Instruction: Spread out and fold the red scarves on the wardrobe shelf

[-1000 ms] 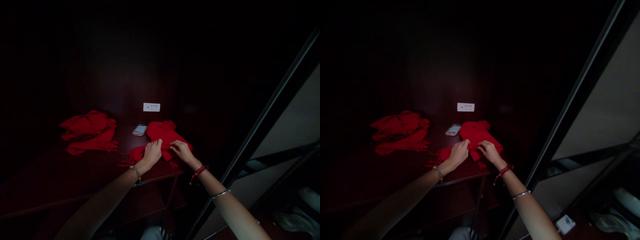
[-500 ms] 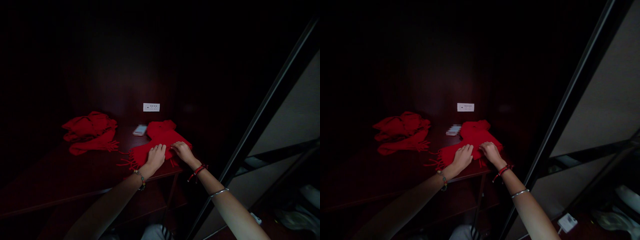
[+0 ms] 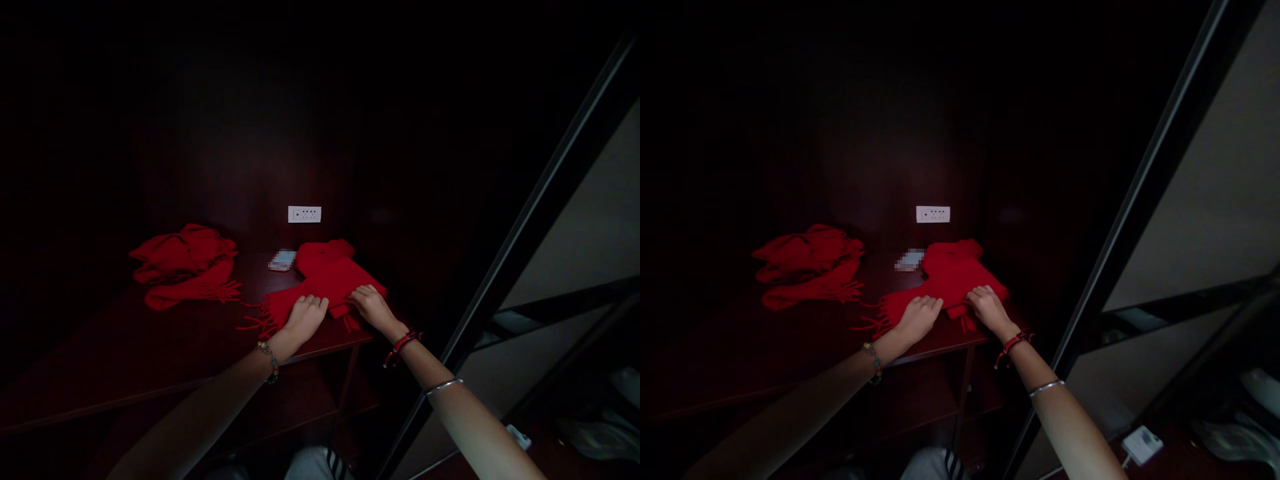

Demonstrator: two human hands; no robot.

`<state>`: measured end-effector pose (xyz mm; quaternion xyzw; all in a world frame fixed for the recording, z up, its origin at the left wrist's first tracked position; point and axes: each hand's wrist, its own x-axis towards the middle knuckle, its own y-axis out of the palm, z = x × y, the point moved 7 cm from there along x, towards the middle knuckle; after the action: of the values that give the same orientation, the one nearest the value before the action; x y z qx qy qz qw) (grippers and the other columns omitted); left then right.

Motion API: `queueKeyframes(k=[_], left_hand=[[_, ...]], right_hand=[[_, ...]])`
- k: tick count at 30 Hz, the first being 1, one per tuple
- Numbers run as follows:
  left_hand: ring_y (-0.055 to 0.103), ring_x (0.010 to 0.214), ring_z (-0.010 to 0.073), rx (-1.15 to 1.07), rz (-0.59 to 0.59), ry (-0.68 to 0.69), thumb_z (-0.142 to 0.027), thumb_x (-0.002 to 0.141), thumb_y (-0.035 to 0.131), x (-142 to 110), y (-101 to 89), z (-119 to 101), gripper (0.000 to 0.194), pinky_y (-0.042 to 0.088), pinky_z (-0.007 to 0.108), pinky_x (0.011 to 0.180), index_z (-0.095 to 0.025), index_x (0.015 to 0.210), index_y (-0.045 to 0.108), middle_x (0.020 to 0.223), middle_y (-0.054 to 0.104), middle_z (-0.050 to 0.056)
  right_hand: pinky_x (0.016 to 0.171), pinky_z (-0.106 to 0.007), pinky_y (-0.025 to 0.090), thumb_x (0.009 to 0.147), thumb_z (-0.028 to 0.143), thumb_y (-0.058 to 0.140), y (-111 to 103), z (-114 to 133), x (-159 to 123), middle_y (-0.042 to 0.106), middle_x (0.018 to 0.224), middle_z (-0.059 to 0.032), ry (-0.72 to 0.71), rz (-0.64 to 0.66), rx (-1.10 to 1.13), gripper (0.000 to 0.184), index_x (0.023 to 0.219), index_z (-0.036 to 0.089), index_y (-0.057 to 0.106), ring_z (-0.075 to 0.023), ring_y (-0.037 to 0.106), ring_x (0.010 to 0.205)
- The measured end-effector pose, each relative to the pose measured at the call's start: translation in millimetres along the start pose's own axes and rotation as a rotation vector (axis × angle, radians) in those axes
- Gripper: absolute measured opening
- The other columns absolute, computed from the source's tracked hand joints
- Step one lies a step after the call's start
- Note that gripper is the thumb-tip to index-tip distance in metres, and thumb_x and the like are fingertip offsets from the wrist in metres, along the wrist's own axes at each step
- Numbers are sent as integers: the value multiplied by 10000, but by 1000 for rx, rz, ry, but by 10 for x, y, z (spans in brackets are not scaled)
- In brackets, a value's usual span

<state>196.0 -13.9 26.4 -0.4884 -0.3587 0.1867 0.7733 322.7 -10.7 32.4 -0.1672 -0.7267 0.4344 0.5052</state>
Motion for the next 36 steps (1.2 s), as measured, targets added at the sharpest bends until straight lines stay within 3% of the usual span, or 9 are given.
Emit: queueKeyframes(k=[6,11,16,22,28,33,36], left_hand=[[535,899,231,58,15,-165,-66,806,390,-112,-75,232,219,407,341,702,-115,968,529,977,571,154],[502,992,231,76,28,26,-55,793,427,-394,-72,297,243,406,337,766,-152,993,525,1100,522,137],[563,893,206,95,97,170,-68,802,430,-659,-14,330,288,440,315,721,-165,1068,477,999,584,106],[588,829,178,21,128,154,-95,822,414,-656,-99,338,247,437,286,729,-149,1055,476,917,627,76],[538,950,207,-82,68,150,-357,816,465,-686,-66,395,325,396,317,822,-157,1072,490,1039,585,89],[540,929,181,-186,66,115,-189,814,434,-637,-47,604,236,381,294,843,-173,1030,527,1011,596,63],[559,860,160,-297,31,48,-182,828,395,-570,-79,727,198,403,263,787,-176,951,550,921,617,45]], right_hand=[[672,-294,287,854,179,384,35,17,-94,559,696,-59,-59,21,-151,227,780,169,598,-176,454,695],[684,-294,291,849,159,389,46,67,-154,567,737,-60,-85,48,-134,215,839,173,604,-171,450,715],[710,-301,299,874,220,359,3,313,-131,585,828,-68,-170,43,-59,243,958,176,583,-172,462,772],[737,-299,302,882,213,345,33,787,-16,586,835,-66,-286,49,4,250,971,172,574,-163,469,803],[715,-285,305,871,201,376,113,954,23,588,773,-51,-269,49,53,221,878,162,594,-149,469,745],[748,-283,313,843,223,441,102,978,74,593,859,-55,-228,36,141,225,1030,159,549,-156,475,803],[734,-281,316,832,223,461,111,1036,173,592,830,-48,-218,43,151,184,962,169,581,-158,474,787]])
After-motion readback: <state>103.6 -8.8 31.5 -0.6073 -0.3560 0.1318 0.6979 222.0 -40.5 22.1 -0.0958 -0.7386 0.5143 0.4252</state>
